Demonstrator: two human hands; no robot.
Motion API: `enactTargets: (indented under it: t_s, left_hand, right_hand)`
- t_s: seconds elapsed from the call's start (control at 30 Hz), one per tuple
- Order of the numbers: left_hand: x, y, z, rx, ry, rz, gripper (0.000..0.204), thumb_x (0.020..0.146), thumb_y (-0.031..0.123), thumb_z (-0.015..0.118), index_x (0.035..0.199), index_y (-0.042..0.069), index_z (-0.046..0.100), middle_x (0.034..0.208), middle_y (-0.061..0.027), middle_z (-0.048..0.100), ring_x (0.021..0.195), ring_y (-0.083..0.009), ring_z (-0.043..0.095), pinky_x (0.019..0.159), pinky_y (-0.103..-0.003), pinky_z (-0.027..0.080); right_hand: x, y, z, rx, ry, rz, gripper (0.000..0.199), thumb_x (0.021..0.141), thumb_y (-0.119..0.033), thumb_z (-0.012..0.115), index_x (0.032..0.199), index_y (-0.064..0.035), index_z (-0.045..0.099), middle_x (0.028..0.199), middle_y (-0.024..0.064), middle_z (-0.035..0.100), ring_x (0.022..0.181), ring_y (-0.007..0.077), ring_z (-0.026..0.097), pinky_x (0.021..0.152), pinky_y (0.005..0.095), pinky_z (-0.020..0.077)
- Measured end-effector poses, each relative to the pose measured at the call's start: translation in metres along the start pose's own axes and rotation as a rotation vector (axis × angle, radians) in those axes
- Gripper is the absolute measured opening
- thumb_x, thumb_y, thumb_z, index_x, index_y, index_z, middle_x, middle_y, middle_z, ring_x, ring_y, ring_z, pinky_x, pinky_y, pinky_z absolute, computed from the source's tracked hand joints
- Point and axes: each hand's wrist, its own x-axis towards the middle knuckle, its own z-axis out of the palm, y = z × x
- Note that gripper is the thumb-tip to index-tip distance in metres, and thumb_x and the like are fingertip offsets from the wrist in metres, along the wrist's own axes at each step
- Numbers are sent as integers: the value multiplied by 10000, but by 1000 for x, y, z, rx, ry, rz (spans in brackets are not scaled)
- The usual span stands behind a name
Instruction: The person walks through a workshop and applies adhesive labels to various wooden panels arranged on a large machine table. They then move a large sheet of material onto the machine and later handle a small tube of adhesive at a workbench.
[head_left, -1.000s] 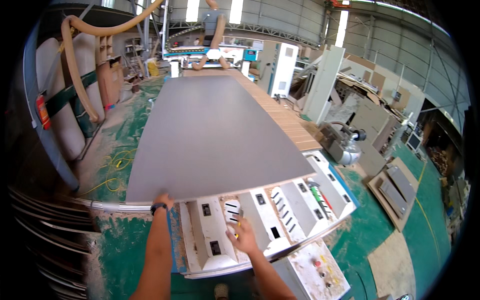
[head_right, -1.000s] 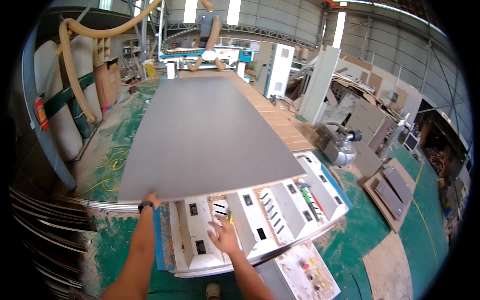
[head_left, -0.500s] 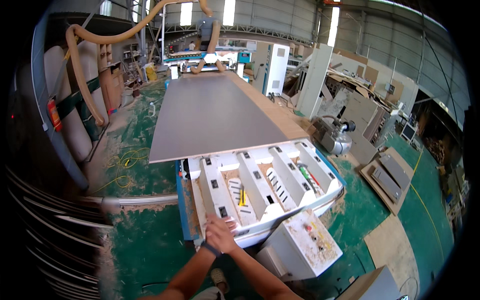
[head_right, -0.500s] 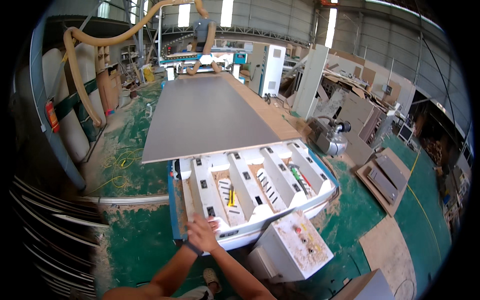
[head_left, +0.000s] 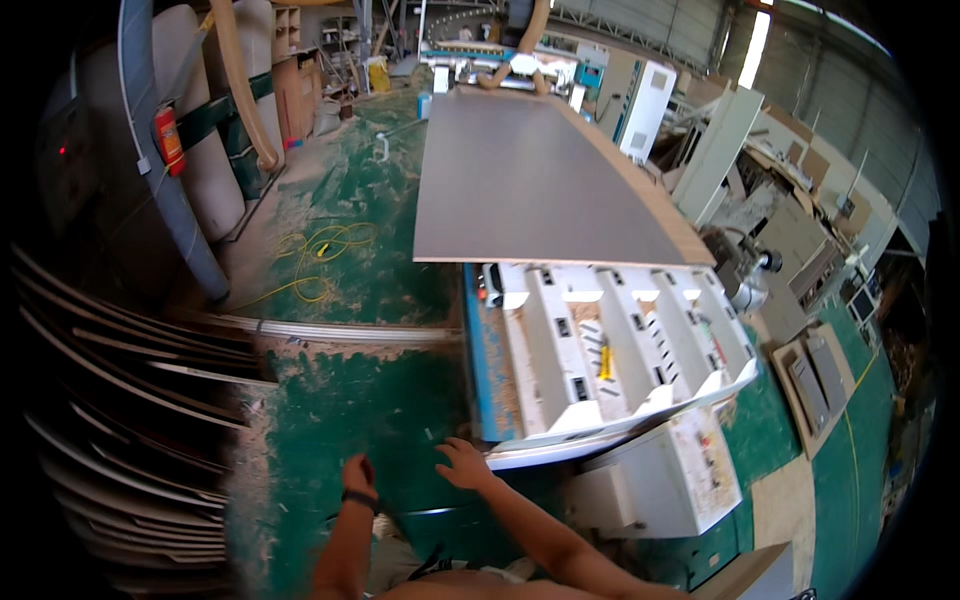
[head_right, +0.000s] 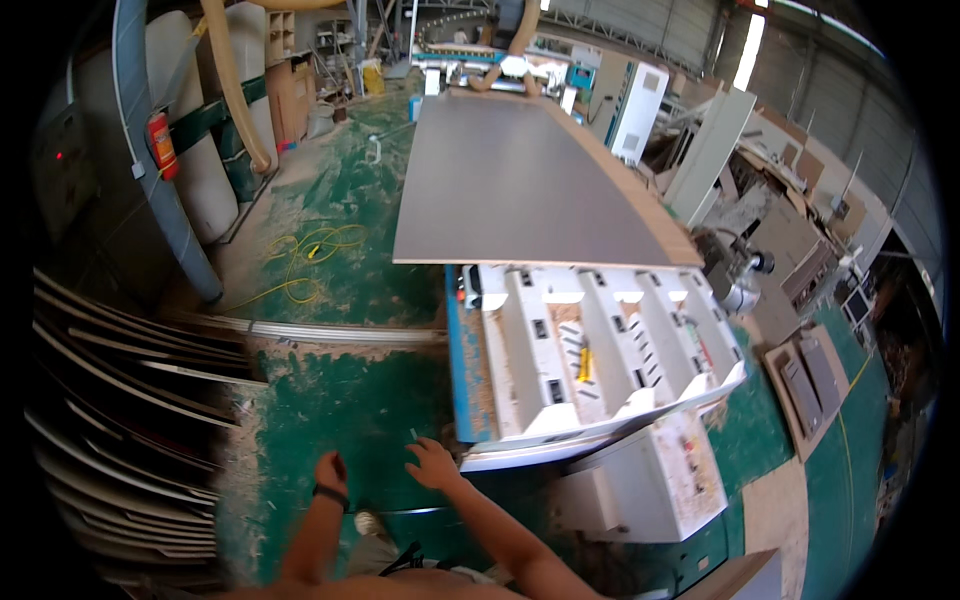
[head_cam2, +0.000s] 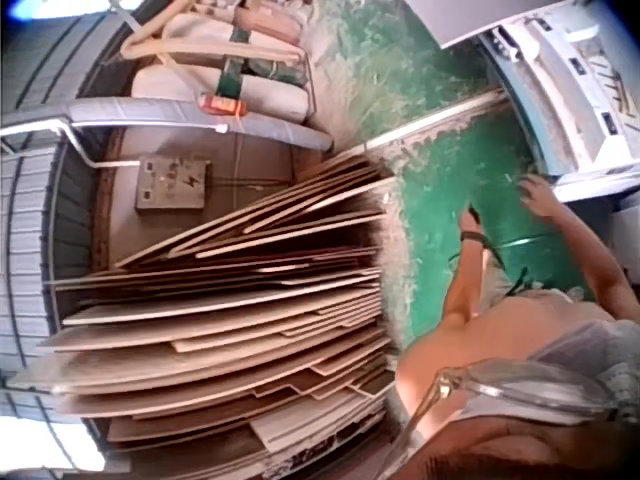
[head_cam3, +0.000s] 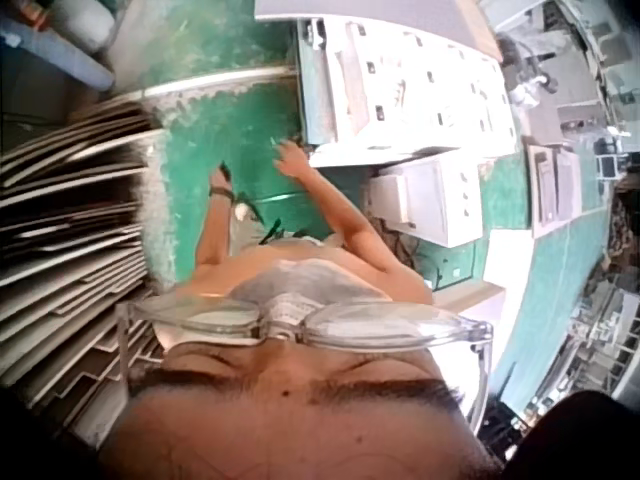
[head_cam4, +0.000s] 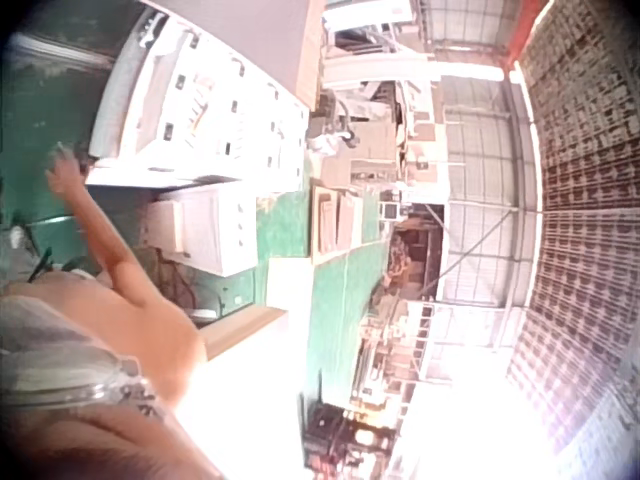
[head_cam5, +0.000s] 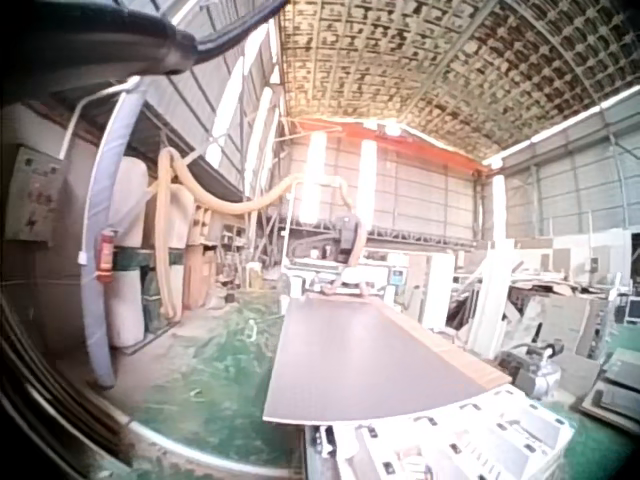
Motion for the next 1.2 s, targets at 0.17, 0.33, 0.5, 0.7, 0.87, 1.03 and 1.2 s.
enactTargets:
  t_s: [0.17, 0.33, 0.5, 0.7, 0.87, 1.03, 1.2]
  left_hand:
    - [-4, 84, -135, -68, 489, 36, 136, 875, 200, 592, 783, 113, 542, 669, 2, 480, 530, -118, 398, 428, -267, 291]
    - [33, 191, -205, 82, 702, 261, 301, 947, 178, 537, 1229, 75, 551, 824, -22, 508, 571, -118, 363, 465, -289, 327]
    - [161, 261, -183, 210, 809, 309, 233, 944, 130, 479, 1150, 107, 586, 870, 13, 548, 707, -119, 462, 614, -276, 357]
    - [337, 308, 20, 414, 477, 278, 219, 875, 237, 567, 1077, 168, 617, 1063, 28, 609, 939, -143, 525, 811, -354, 357]
    - [404, 365, 132, 639, 333, 303, 234, 874, 248, 617, 1075, 131, 631, 1012, 9, 609, 919, -142, 542, 743, -319, 396]
    - [470, 410, 207, 904, 335, 299, 186, 869, 206, 635, 998, 74, 657, 906, -22, 629, 826, -148, 562, 690, -289, 430]
    - [580, 417, 252, 1097, 234, 271, 217, 845, 210, 641, 977, 39, 660, 852, -49, 631, 766, -166, 568, 682, -309, 457]
  right_hand:
    - [116, -28, 87, -291, -358, -76, 551, 812, -411, 599, 1291, -146, 540, 1367, 197, 450, 1269, 374, 430, 1015, 481, 387]
    - [253, 10, 34, -455, -543, 205, 582, 826, -424, 566, 1342, -162, 499, 1380, 189, 435, 1290, 350, 405, 1029, 484, 372]
    - [374, 110, -62, -249, 50, 682, 465, 794, -307, 607, 1210, -105, 568, 1311, 176, 497, 1219, 357, 465, 943, 467, 454]
    - [500, 277, -100, -539, 644, 634, 493, 762, -262, 617, 1216, -82, 552, 1312, 177, 481, 1229, 348, 424, 1014, 458, 367]
    - [555, 307, -86, -584, 554, 778, 492, 786, -324, 629, 1215, -89, 583, 1312, 161, 486, 1267, 380, 377, 1093, 502, 260]
    - [570, 298, -90, -680, 152, 1079, 594, 839, -375, 533, 1356, -88, 479, 1423, 139, 428, 1389, 376, 244, 1158, 495, 137]
    - [584, 308, -86, -610, 277, 1024, 642, 807, -359, 544, 1380, -89, 443, 1433, 168, 405, 1361, 390, 290, 1157, 518, 134]
